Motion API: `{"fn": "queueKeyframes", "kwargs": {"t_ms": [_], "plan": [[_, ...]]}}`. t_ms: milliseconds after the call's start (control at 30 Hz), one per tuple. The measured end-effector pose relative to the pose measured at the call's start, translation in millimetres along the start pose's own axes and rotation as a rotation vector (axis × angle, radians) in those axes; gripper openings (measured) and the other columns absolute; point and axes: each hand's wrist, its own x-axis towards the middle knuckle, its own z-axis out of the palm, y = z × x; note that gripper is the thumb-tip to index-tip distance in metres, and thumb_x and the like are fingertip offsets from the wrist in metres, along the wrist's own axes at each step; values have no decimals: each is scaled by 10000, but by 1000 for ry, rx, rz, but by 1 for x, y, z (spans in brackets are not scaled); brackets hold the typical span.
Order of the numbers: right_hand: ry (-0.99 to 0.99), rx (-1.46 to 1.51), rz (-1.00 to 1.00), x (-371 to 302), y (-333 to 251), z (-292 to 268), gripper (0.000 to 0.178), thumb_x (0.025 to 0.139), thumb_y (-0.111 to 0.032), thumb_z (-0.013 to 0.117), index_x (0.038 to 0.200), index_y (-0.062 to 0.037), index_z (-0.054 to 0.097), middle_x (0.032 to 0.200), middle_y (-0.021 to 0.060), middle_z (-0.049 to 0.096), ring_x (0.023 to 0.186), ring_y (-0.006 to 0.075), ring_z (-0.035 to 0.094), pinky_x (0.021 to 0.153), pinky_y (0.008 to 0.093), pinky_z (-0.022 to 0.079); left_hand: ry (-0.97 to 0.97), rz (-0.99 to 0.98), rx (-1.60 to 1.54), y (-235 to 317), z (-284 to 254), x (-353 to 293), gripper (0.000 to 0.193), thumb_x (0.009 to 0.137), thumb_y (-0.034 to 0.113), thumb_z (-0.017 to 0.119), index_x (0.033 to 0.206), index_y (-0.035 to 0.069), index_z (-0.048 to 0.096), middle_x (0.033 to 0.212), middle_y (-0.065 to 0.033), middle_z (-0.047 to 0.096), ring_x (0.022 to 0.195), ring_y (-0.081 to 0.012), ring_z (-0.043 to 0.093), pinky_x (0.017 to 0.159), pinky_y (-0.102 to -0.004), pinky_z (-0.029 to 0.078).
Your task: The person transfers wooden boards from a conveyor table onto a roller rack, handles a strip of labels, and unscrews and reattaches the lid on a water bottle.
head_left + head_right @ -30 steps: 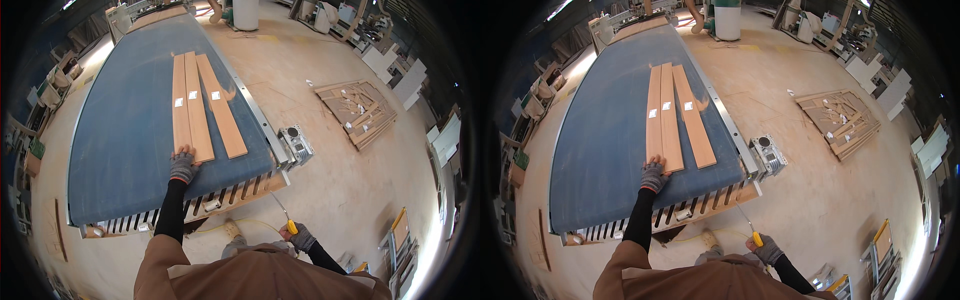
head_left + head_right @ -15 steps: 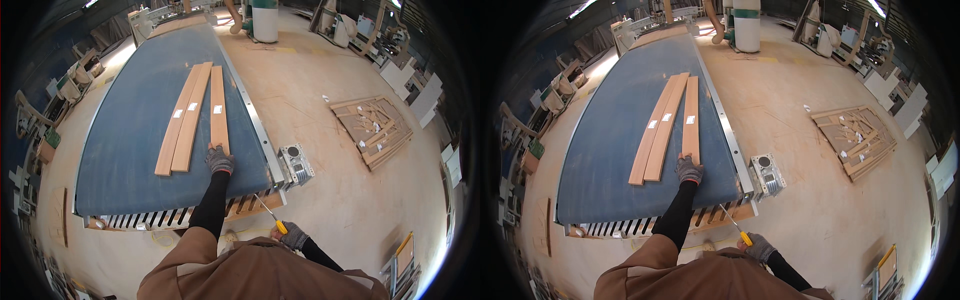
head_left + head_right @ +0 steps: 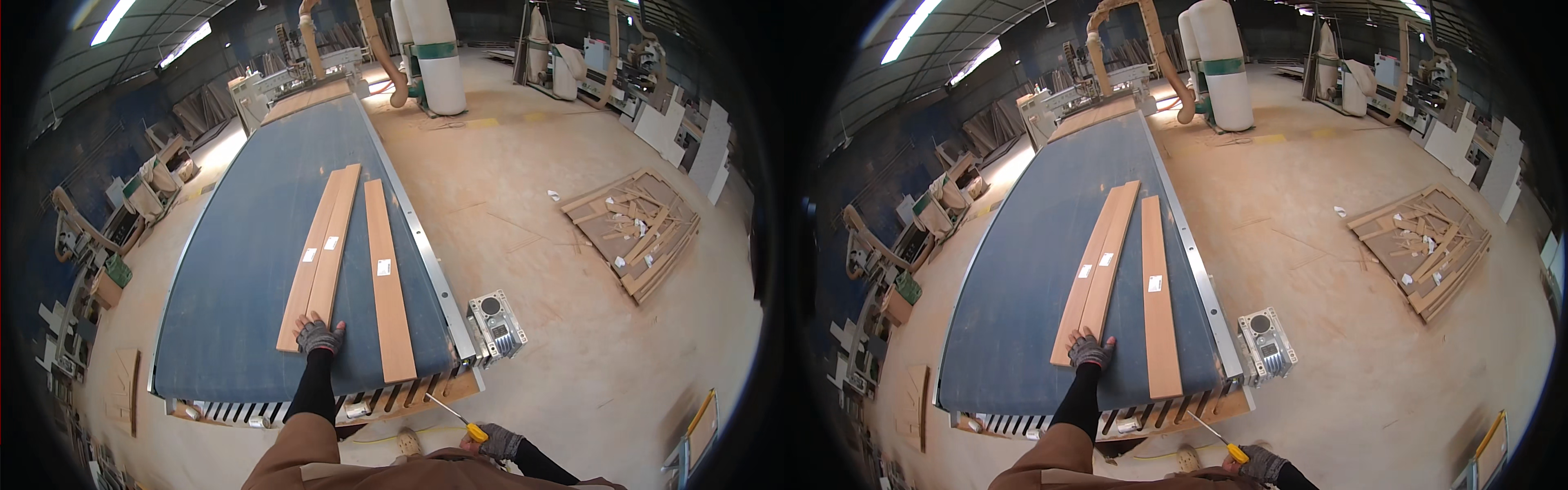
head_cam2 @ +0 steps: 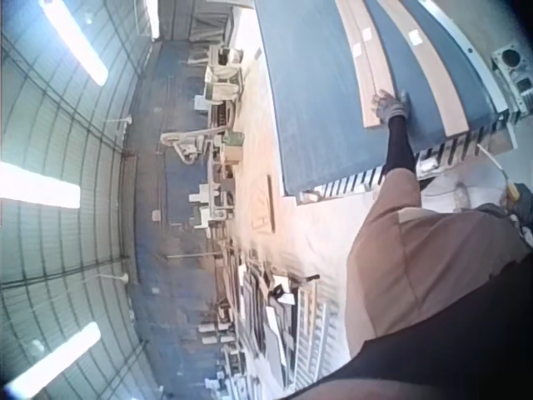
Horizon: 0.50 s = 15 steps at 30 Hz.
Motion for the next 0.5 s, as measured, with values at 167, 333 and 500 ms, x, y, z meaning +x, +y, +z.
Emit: {"fn": "queueKeyframes", "kwargs": {"t_ms": [167,333,500], "plan": [[28,50,-25,2,-21,11,191,832,-226,673,920,-62,632,810,21,632,764,106,574,723,264,472,147,57,-110,26,-2,-16,799,786,604,546,1314,16,424,1363,-252,386,1344,-387,256,1105,-523,141],[102,-21,-26,-9,-76,3,182,821,-193,673,910,-39,632,768,11,614,720,99,560,686,254,468,128,17,-190,66,-33,-23,472,736,357,660,1091,57,574,1121,-181,530,1107,-341,486,949,-477,347],[113,105,-11,-6,-25,-20,174,817,-175,686,909,-35,638,752,4,614,704,88,555,671,251,468,95,28,-213,45,-16,-57,497,736,393,647,1099,61,572,1094,-183,526,1072,-354,494,931,-496,345]]}}
